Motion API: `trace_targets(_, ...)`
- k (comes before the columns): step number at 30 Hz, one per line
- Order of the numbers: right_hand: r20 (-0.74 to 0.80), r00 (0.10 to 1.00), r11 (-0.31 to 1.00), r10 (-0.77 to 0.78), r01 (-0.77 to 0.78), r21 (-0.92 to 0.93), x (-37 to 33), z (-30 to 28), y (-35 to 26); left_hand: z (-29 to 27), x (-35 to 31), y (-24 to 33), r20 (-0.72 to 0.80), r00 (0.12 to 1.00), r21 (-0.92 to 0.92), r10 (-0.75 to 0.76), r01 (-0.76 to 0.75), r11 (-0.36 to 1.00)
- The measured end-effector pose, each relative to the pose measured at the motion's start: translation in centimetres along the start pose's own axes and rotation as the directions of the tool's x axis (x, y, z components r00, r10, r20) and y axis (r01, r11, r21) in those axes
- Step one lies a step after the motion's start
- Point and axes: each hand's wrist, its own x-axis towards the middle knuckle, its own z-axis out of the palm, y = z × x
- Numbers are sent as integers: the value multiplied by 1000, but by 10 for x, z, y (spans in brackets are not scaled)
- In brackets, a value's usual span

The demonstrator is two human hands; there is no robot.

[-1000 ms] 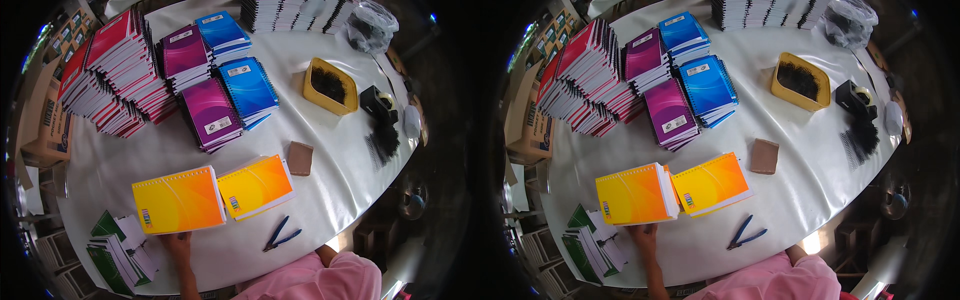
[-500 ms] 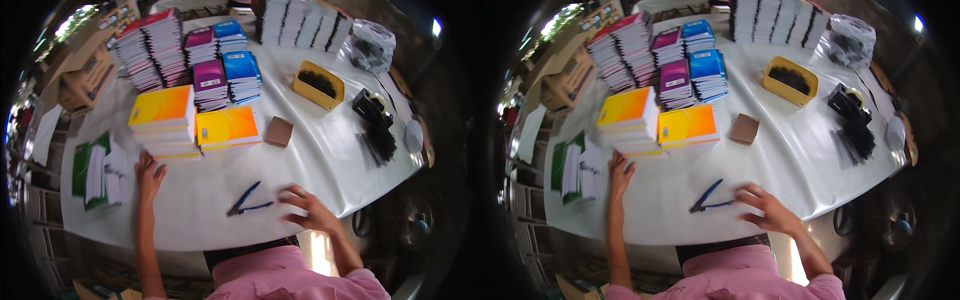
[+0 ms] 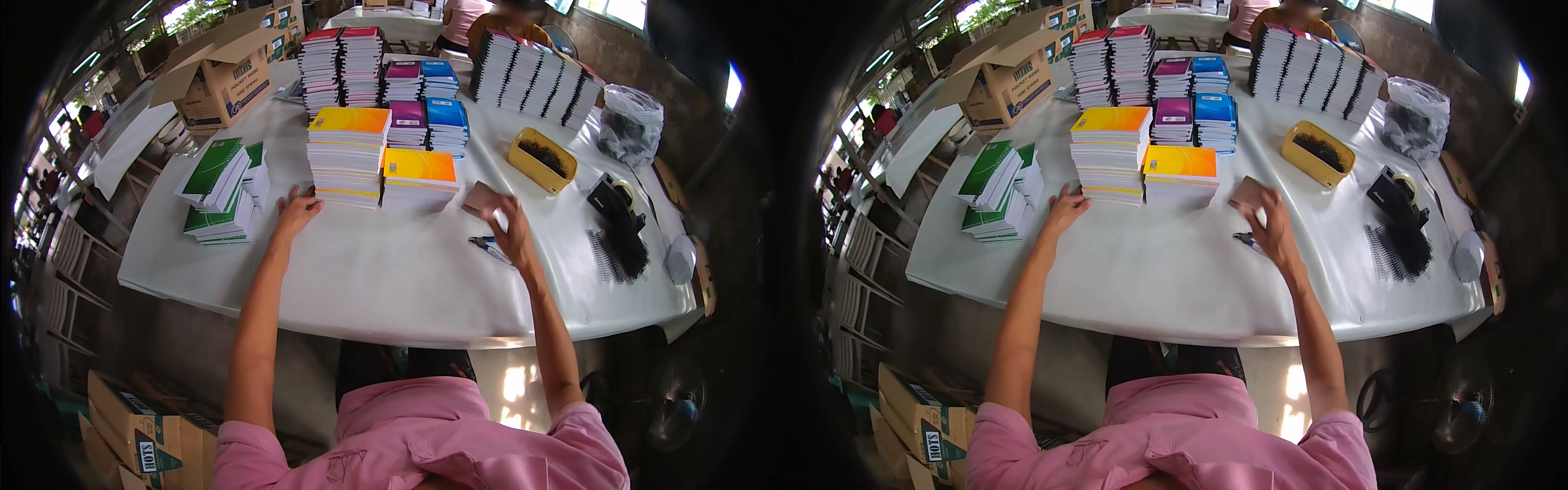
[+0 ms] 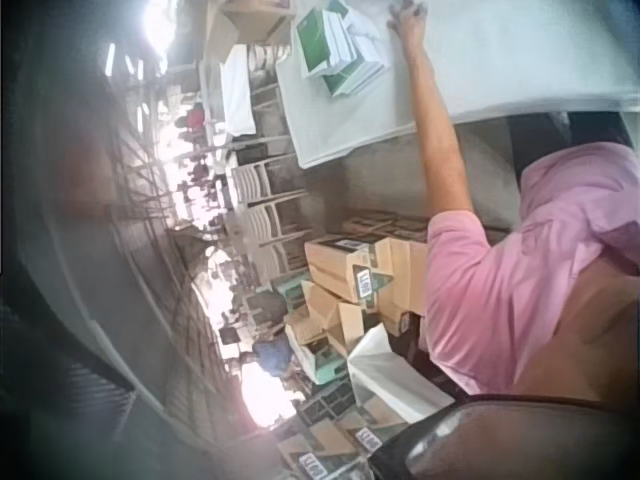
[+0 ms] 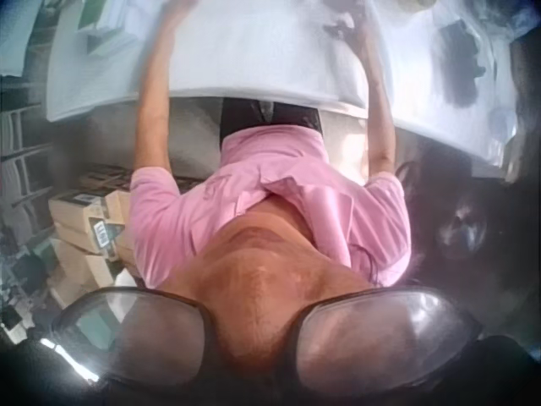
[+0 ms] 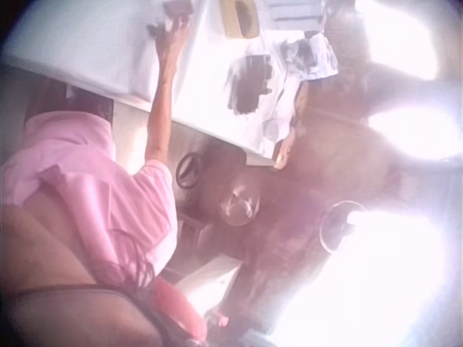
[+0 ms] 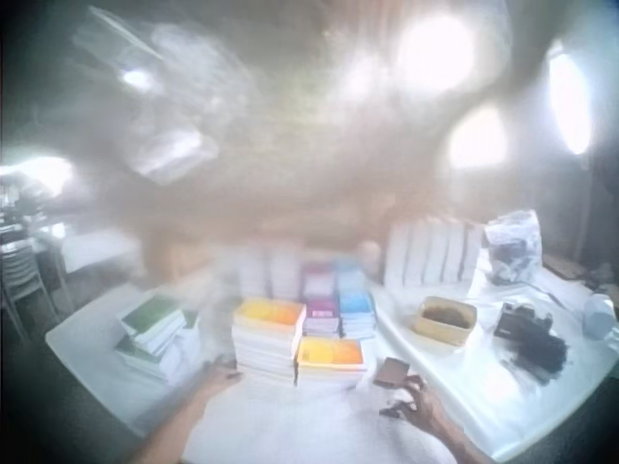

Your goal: The person uses pliers to remove a spiral binding from a red notebook, then places the notebook aside. They unpack stacks of notebooks from a cardboard box onto a table, organize them by color, and proceed to insert spiral bindings into the notebooks one by one, securing them with pliers.

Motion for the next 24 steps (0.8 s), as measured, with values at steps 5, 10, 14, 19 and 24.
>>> trace_targets(5, 246, 899, 798, 362, -435, 417, 138, 51, -54, -1, 0, 2, 61, 998, 72, -34, 29, 997)
trace_targets(10, 589, 596, 433, 546, -803, 410, 211, 109, -91, -1, -6, -9, 12, 1000, 47, -22, 21, 999)
trace_targets(14, 664, 476, 380, 576, -876, 298, 216, 125, -92, 3, -16, 1, -9, 1000, 14, -15, 15, 1000)
trace_targets(19, 623, 557, 439, 550, -827, 352, 222, 109, -94, -5, -16, 8, 110, 993, 137, -44, 29, 990)
trace_targets(24, 609, 485, 441, 628, -866, 235, 230, 94, -104, -6, -22, 14, 44, 999, 103, 9, -14, 995)
